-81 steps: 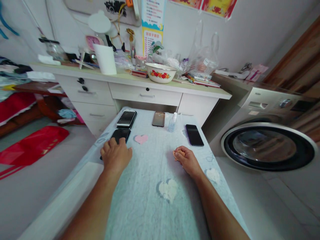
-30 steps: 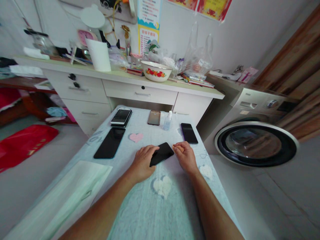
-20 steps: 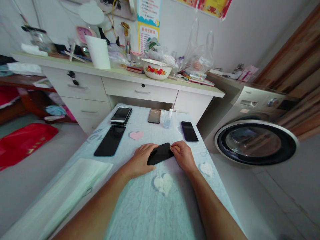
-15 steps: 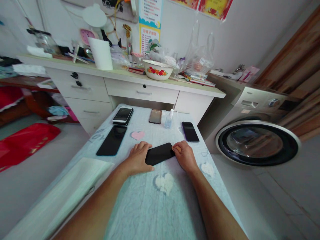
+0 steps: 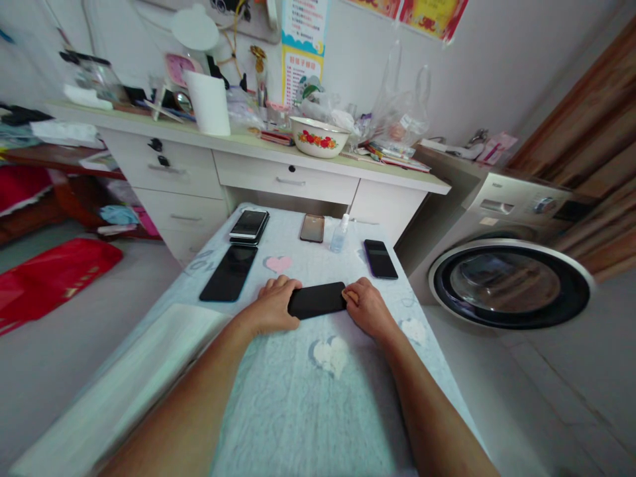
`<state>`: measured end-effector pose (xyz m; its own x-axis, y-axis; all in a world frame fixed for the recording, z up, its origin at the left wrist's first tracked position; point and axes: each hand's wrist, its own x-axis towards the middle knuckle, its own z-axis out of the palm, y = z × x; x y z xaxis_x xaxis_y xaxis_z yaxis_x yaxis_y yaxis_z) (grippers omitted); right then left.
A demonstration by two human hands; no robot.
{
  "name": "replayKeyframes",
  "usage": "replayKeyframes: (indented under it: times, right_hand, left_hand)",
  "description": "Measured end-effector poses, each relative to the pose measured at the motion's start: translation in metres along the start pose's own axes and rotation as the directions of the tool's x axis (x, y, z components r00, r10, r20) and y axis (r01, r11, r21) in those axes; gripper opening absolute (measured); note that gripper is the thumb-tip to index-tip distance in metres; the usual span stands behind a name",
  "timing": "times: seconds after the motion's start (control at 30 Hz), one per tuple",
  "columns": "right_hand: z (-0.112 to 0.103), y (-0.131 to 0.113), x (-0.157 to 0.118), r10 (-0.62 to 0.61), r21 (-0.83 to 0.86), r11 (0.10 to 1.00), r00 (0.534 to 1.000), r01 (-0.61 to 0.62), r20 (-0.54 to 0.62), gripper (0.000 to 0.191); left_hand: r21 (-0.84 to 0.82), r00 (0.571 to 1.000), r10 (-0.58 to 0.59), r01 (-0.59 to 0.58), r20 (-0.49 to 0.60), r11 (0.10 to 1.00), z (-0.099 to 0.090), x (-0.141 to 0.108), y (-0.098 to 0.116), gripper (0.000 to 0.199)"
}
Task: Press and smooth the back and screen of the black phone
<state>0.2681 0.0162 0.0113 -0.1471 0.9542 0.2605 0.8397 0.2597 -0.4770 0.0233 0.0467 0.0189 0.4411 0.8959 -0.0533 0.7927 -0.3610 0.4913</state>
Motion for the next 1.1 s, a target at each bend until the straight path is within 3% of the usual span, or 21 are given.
replayKeyframes:
  times: [0.1,0.2,0.37,0.8,1.1]
  right_hand:
    - [-0.003,0.001,-0.002,-0.032,0.000,0.999,0.998,0.032,0.053,0.024]
    - [-0.005,0.002,-0.002,-0.055,-0.003,0.998,0.995,0.056,0.084,0.024]
    - [-0.005,0.001,-0.001,-0.052,-0.042,0.998,0.996,0.055,0.075,0.025]
    - [0.000,-0.017,-0.003,-0.044,-0.117,0.992,0.997,0.050,0.059,0.028]
    - [0.015,-0.035,-0.004,-0.113,-0.128,0.983,0.980,0.135,0.166,0.025]
  left_hand:
    - [-0.082,0.999,-0.017,0.014,-0.039,0.997,0.004,0.005,-0.002,0.049]
    - [-0.125,0.977,-0.030,0.003,-0.211,0.992,0.010,0.013,-0.004,0.026]
    - [-0.061,0.934,-0.048,0.029,-0.354,0.998,0.019,0.021,-0.009,0.030]
    - [-0.023,0.906,-0.168,0.173,-0.389,0.985,0.022,0.021,-0.008,0.032]
    - [0.005,0.888,-0.224,0.247,-0.403,0.969,0.023,0.023,-0.006,0.028]
